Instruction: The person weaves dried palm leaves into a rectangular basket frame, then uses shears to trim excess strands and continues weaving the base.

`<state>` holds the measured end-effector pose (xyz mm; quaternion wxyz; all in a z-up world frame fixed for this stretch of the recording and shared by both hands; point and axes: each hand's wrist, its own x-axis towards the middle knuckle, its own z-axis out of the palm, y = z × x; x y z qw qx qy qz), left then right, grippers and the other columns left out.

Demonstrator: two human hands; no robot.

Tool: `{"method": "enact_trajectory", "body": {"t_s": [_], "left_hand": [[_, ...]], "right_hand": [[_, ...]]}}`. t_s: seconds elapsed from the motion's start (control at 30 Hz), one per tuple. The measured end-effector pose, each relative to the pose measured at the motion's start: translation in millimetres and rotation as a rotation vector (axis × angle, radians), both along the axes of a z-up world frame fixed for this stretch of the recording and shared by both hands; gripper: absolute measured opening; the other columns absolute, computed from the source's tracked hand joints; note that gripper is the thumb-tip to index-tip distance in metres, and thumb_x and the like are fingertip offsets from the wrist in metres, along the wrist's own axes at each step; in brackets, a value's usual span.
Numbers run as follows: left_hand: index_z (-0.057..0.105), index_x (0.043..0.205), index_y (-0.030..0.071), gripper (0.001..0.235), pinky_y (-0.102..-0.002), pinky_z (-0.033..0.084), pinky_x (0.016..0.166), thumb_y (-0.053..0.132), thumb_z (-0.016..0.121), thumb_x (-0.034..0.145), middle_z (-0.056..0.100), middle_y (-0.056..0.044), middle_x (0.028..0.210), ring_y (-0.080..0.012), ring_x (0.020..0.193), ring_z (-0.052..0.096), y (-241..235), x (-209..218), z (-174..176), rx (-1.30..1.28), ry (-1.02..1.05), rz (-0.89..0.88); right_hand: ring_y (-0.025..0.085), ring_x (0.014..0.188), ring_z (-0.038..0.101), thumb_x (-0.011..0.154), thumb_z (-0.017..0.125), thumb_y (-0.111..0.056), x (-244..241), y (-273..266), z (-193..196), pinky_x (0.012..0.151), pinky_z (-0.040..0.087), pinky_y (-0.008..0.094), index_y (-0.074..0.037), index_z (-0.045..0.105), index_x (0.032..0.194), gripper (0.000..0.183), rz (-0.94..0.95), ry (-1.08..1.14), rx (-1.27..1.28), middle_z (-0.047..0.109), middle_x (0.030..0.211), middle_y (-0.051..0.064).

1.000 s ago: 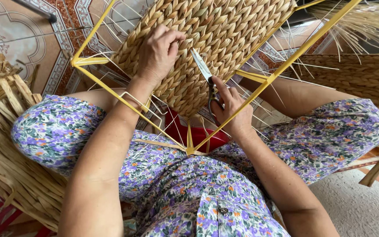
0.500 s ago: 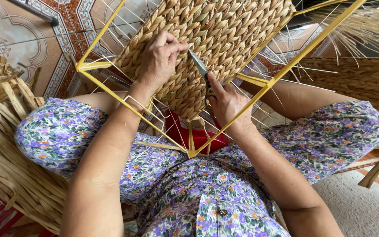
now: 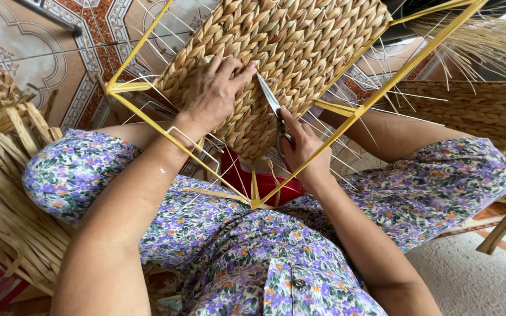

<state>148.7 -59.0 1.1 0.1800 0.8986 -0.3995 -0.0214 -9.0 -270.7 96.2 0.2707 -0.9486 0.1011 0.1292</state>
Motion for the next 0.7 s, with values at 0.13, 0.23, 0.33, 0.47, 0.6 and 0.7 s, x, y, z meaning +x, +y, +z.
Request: {"method": "enact_trajectory", "body": {"t_s": [0.13,0.23,0.33,0.47,0.6,0.7], "left_hand": [[0.062,0.147,0.022,0.06,-0.044,0.049,0.101,-0.003,0.054,0.093,0.05,-0.006,0.129,-0.0265,0.122,0.048,2.8,-5.0,6.4,0.037,-0.064,-0.019],[0.061,0.145,0.026,0.071,-0.049,0.045,0.107,-0.006,0.054,0.081,0.051,-0.007,0.13,-0.0284,0.124,0.047,2.4,-2.0,13.6,0.077,-0.081,-0.017],[0.063,0.147,0.024,0.067,-0.047,0.042,0.109,-0.008,0.053,0.088,0.051,-0.007,0.136,-0.0284,0.128,0.047,4.9,-2.5,16.1,0.043,0.037,-0.012],[0.069,0.133,0.021,0.051,-0.039,0.04,0.117,-0.005,0.056,0.092,0.051,-0.006,0.15,-0.0286,0.136,0.049,19.3,-3.6,16.9,-0.1,0.268,-0.037],[0.076,0.124,0.021,0.037,-0.039,0.044,0.112,0.001,0.06,0.097,0.061,-0.004,0.145,-0.0266,0.132,0.058,42.2,-6.8,20.8,-0.261,0.459,0.058],[0.072,0.129,0.016,0.032,-0.033,0.054,0.111,0.003,0.056,0.105,0.066,-0.002,0.14,-0.0227,0.124,0.068,56.3,-19.0,21.5,-0.294,0.511,0.317]], "right_hand": [[0.029,0.083,0.073,0.087,0.073,-0.012,-7.3,-2.8,15.8,0.068,0.06,0.042,-0.021,0.052,0.15,0.067,0.011,-0.091,-0.01,0.072,0.102,0.011],[0.026,0.082,0.074,0.088,0.073,-0.012,3.1,0.0,16.0,0.069,0.06,0.041,-0.022,0.049,0.152,0.069,0.01,-0.118,0.006,0.072,0.103,0.012],[0.025,0.079,0.074,0.09,0.074,-0.014,13.6,7.6,5.4,0.066,0.061,0.04,-0.026,0.047,0.153,0.069,0.02,-0.096,0.002,0.072,0.106,0.013],[0.028,0.078,0.073,0.09,0.076,-0.02,20.8,15.0,-7.2,0.062,0.06,0.041,-0.028,0.044,0.155,0.072,0.092,0.003,-0.107,0.071,0.103,0.015],[0.028,0.079,0.073,0.092,0.074,-0.024,26.9,12.9,-10.5,0.059,0.061,0.042,-0.03,0.042,0.154,0.071,0.132,0.068,-0.197,0.07,0.106,0.016],[0.028,0.078,0.073,0.096,0.072,-0.02,18.1,9.6,-6.3,0.059,0.061,0.041,-0.029,0.042,0.156,0.068,0.122,0.042,-0.108,0.07,0.109,0.015]]}}
